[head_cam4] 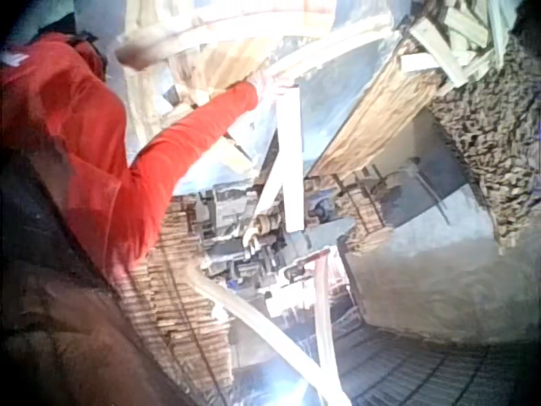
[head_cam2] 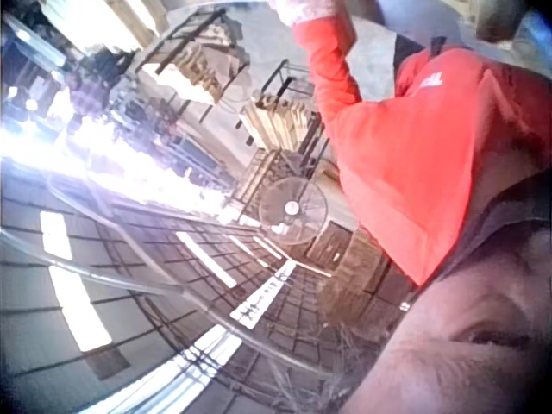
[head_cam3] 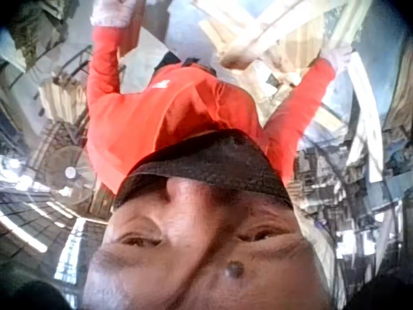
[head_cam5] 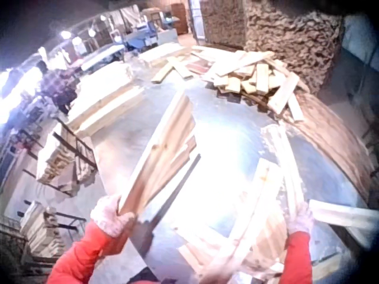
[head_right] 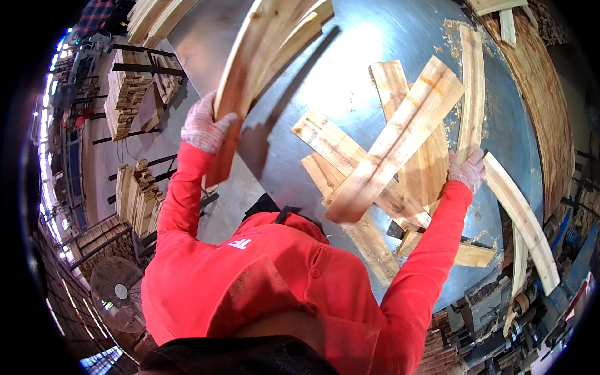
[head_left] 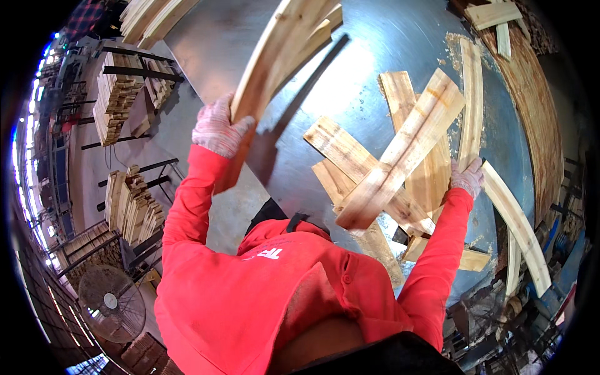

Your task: The person sorts wooden planks on a metal table, picking them up one by one, inspecting them, and stacking them into a neat pile. The person wears gloves and handles the wood with both hands.

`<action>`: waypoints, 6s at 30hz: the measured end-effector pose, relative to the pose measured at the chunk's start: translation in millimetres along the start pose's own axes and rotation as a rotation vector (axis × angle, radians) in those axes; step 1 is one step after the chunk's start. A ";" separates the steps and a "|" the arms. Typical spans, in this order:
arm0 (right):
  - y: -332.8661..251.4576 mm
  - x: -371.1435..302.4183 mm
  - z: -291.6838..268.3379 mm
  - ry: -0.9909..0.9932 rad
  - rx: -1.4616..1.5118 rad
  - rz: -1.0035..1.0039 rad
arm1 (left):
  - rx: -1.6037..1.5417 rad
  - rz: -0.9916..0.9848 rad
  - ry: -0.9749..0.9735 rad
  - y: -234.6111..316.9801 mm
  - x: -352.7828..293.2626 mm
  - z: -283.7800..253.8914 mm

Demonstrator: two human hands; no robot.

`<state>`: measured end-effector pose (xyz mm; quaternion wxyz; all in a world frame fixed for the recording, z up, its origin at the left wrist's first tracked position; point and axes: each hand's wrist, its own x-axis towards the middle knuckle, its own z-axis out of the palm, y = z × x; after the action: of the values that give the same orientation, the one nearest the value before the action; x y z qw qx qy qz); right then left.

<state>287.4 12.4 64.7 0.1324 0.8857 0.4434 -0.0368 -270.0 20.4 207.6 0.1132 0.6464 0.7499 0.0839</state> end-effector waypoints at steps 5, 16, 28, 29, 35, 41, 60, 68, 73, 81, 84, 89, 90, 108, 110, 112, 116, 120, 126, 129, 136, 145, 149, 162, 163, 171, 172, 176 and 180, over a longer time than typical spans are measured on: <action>-6.4 12.1 -51.4 -0.143 0.113 0.056 | 0.240 0.088 0.142 -56.9 73.1 -41.7; 63.0 -25.9 -55.6 -0.317 1.188 0.510 | -0.388 -0.325 -0.352 -240.5 214.0 89.2; -275.8 -142.9 -170.2 -0.070 0.773 0.074 | 0.196 0.002 0.167 -251.6 275.4 51.2; -277.0 -134.8 -146.8 0.149 0.620 0.055 | 0.123 0.123 0.188 -238.0 263.0 52.5; -299.7 -120.6 -123.4 0.107 0.717 -0.040 | 0.431 -0.032 -0.178 -218.1 273.3 40.6; -307.2 -109.9 -173.9 0.175 0.530 -0.223 | 0.569 0.053 -0.446 -249.1 336.6 16.4; -110.4 -153.6 -177.9 0.336 0.359 -0.425 | -0.073 0.429 -0.646 -128.2 84.8 61.4; -180.3 -106.2 -234.3 0.163 -0.121 -1.426 | -0.128 0.204 -0.777 -164.8 126.2 24.2; -338.5 -76.5 -113.2 0.439 0.164 -1.468 | -0.058 0.166 -0.664 -128.7 80.2 4.4; -365.6 -143.4 -54.1 0.413 0.757 -0.517 | -0.080 0.010 -0.613 -134.5 66.4 31.2; -373.7 -199.6 -43.0 0.096 0.930 -0.497 | -0.494 -0.091 -0.672 -184.7 34.1 24.7; -413.9 -242.2 -21.1 0.059 0.921 -0.457 | -1.494 -0.136 -0.629 -247.4 3.7 -18.7; -428.3 -249.9 -18.7 0.063 0.946 -0.434 | -1.651 -0.129 -0.556 -265.9 4.5 -32.1; -750.3 -361.2 -67.6 -0.062 0.482 0.326 | -0.185 -1.295 0.392 -1143.3 244.0 -208.8; -737.5 -341.8 -54.2 -0.083 0.689 0.427 | -0.231 -1.288 0.238 -1182.6 283.0 -192.3; -783.8 -355.8 -78.8 -0.183 0.691 0.459 | -0.254 -1.148 0.286 -1247.2 291.3 -153.5; -809.5 -370.4 -82.9 -0.033 0.764 0.526 | -0.620 -0.858 0.309 -1352.3 313.8 -80.1; -837.9 -392.6 -82.2 0.061 0.869 0.570 | -0.917 -0.775 0.362 -1384.5 306.1 -60.0; -837.8 -369.2 -91.9 -0.152 0.680 0.525 | -0.556 -1.123 0.290 -1359.0 305.1 -96.9; -814.7 -351.6 -89.7 -0.206 0.641 0.481 | -0.361 -1.217 0.277 -1337.0 338.1 -110.9; -821.4 -283.0 -75.5 -0.216 0.651 0.209 | 0.082 -0.868 0.299 -1293.2 354.5 -127.5; -908.2 -257.8 -97.6 0.056 0.765 0.030 | -0.133 -0.463 1.135 -1112.8 333.9 -148.1; -966.9 -268.0 -106.6 0.238 0.453 -0.751 | -0.555 -0.091 1.071 -894.6 291.5 -132.3; -234.0 -248.8 -69.8 -0.069 0.240 0.520 | -1.119 0.230 -0.755 -226.2 93.0 21.3; -201.1 -246.9 -71.9 -0.256 0.424 0.516 | -1.039 0.204 -0.863 -178.6 75.6 28.4; -181.1 -235.5 16.6 -0.596 2.470 0.159 | -1.095 -0.149 -1.561 35.0 32.6 103.6; -189.4 -235.1 13.2 -0.714 2.566 0.121 | -1.298 -0.181 -1.688 49.0 32.1 95.0; -196.2 -223.5 17.0 -0.522 2.041 -0.059 | -1.277 -0.151 -1.359 60.5 62.3 136.7; -243.3 -237.7 -104.1 -0.790 1.065 0.042 | -1.020 -0.224 -1.182 38.0 85.7 146.6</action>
<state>-55.1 -5.0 159.1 -0.1702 0.7586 0.2653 -0.5702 -205.0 107.8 71.9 0.7834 0.3727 0.4950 0.0480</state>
